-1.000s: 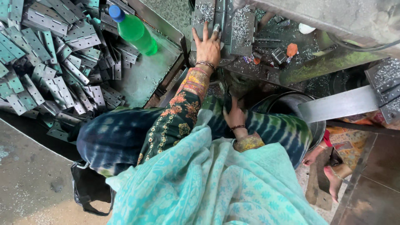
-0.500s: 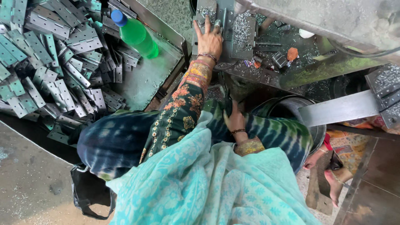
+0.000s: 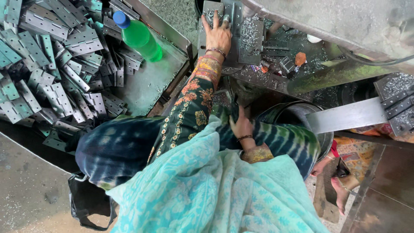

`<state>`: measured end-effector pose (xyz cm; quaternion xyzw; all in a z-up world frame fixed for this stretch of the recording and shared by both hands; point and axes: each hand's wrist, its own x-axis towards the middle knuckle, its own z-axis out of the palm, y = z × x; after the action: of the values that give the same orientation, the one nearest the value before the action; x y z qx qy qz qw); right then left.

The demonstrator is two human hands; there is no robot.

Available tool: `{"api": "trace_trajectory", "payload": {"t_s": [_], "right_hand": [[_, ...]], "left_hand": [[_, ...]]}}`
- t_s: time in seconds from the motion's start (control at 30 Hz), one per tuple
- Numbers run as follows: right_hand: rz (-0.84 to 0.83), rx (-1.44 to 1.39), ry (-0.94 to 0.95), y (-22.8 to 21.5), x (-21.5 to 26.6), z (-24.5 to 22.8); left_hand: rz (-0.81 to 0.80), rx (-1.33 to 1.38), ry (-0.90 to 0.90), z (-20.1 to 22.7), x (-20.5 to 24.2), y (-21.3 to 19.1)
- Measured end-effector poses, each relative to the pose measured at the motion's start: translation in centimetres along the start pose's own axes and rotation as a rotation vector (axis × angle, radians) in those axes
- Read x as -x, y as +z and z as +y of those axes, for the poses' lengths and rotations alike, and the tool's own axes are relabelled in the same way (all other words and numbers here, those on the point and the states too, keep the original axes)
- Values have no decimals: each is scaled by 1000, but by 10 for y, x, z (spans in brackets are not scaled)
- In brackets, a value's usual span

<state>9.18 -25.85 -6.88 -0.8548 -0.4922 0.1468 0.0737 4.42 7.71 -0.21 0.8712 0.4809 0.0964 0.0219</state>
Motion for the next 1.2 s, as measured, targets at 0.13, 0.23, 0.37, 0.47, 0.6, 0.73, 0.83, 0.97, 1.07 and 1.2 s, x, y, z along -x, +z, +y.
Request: {"api": "trace_trajectory", "payload": {"t_s": [0.13, 0.23, 0.37, 0.47, 0.6, 0.73, 0.83, 0.97, 1.07, 1.2], "right_hand": [[18, -12, 11, 26, -5, 6], [-29, -24, 6, 13, -5, 8], [-116, -64, -6, -39, -7, -7], [-162, -40, -20, -69, -4, -23], [-160, -58, 1, -88, 2, -41], [-153, -43, 2, -91, 3, -43], [-148, -21, -15, -83, 3, -37], [-180, -1, -20, -70, -6, -19], [112, -130, -429, -71, -24, -7], [378, -362, -417, -87, -61, -10]], "left_hand": [[-24, -28, -5, -3, -1, -4], [-17, -68, 13, -1, 1, -9], [-79, -80, 58, -3, 13, -20], [-54, -87, 99, -3, 46, -26], [-1, 9, 164, -4, 117, -34], [195, -75, 296, -8, 162, -34], [336, -63, 371, -9, 173, -38], [461, 49, 404, -11, 176, -58], [558, 228, 321, -12, 172, -72], [456, 724, 15, -7, 163, -66]]}}
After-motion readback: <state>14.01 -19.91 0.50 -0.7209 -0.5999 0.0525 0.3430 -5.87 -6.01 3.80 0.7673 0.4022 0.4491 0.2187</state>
